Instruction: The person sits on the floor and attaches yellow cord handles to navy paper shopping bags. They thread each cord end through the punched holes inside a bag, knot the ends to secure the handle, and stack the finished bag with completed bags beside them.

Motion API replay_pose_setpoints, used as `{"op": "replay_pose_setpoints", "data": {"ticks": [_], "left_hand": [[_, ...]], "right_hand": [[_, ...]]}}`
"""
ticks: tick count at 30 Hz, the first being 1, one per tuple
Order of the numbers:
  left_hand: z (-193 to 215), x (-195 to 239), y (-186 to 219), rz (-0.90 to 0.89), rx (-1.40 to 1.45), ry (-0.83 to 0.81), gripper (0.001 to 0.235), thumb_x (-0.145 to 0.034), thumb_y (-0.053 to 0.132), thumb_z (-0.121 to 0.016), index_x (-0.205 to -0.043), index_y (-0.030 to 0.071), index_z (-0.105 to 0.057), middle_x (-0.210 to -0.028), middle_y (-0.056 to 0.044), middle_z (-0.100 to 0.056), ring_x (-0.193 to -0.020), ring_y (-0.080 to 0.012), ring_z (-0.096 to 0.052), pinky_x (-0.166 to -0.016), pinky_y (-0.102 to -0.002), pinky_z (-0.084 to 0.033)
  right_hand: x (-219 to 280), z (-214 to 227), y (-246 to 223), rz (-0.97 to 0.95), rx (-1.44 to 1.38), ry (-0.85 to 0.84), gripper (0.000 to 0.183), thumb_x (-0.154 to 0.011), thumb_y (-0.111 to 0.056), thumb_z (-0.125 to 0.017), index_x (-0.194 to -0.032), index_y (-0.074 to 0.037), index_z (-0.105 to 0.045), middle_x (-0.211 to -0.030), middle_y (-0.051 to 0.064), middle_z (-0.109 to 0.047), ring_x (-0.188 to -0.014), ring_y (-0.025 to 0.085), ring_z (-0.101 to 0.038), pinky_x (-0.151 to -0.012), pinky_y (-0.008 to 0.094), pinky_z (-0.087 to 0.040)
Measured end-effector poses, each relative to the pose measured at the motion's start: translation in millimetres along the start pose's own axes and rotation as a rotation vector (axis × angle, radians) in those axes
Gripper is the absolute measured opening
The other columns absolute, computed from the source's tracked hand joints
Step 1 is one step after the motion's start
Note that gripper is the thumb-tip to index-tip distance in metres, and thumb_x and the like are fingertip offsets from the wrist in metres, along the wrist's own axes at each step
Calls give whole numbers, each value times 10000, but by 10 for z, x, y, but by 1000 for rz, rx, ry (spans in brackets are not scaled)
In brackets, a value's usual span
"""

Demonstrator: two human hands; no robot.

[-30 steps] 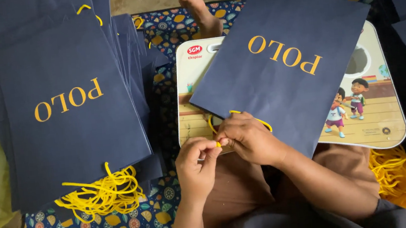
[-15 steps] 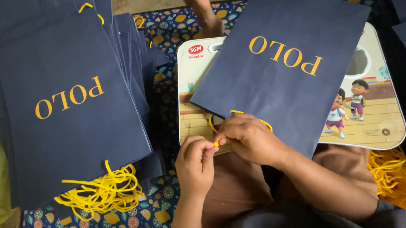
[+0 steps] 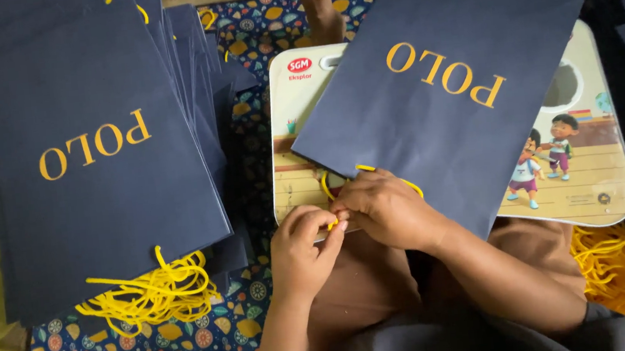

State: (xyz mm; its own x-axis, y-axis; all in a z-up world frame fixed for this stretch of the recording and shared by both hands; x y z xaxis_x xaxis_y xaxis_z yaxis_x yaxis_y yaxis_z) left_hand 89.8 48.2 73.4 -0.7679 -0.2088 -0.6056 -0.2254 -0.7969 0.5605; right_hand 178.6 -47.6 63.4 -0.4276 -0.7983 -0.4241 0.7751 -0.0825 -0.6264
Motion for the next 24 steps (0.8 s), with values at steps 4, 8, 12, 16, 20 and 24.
{"op": "replay_pose_setpoints", "data": {"ticks": [4, 8, 12, 16, 20, 24], "left_hand": [[-55, 33, -12, 2, -65, -51, 179, -858, 251, -803, -979, 202, -681, -910, 11, -670, -762, -225, -722, -673, -351, -616], [-123, 76, -47, 23, -91, -105, 126, -895, 267, -758, -987, 230, -680, -914, 34, -672, -762, -208, -723, -669, -344, -615], [-61, 25, -51, 45, -22, -51, 121, -868, 205, -758, -928, 221, -654, -865, 17, -660, -699, -221, -713, -632, -348, -613], [-98, 55, -94, 48, -40, -19, 140, -827, 203, -757, -862, 227, -624, -786, 10, -628, -624, -239, -682, -588, -339, -592], [-150, 25, -56, 45, 14, -53, 127, -787, 149, -690, -790, 223, -587, -625, -20, -568, -510, -286, -639, -509, -355, -551], [-77, -71, -5, 55, 147, 22, 138, -761, 58, -699, -754, 171, -620, -551, -34, -549, -441, -258, -581, -467, -325, -530]], "right_hand": [[-33, -17, 4, -7, -4, -65, 97, -869, -150, -724, -965, -136, -717, -916, 38, -726, -877, 307, -698, -746, 463, -517], [-5, -73, 101, -41, 2, -97, 125, -855, -170, -741, -979, -154, -734, -919, 13, -736, -880, 281, -702, -752, 438, -523], [-7, -78, 164, -59, -71, -73, 155, -919, -212, -741, -1038, -114, -760, -941, 68, -755, -884, 331, -702, -768, 461, -534], [6, -127, 206, -83, -94, -75, 108, -884, -209, -771, -981, -164, -784, -901, 22, -758, -875, 290, -715, -784, 438, -550], [85, -190, 341, -158, -81, -33, 140, -842, -175, -803, -978, -172, -772, -880, 13, -749, -889, 280, -726, -825, 431, -559], [118, -110, 389, -201, -187, 94, 109, -832, -156, -820, -936, -155, -791, -874, 19, -767, -853, 289, -747, -805, 391, -582]]}}
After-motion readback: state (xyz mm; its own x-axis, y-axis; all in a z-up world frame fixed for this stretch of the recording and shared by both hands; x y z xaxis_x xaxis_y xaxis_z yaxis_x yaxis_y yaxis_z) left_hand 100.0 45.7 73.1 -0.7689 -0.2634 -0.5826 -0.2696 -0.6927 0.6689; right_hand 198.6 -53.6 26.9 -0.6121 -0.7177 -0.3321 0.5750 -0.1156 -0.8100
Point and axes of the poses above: each hand's wrist, its own x-axis away from the middle knuckle, its own z-axis out of the back of the hand, y = z × x, the point moved 10 cm from there along -x, towards the middle knuckle
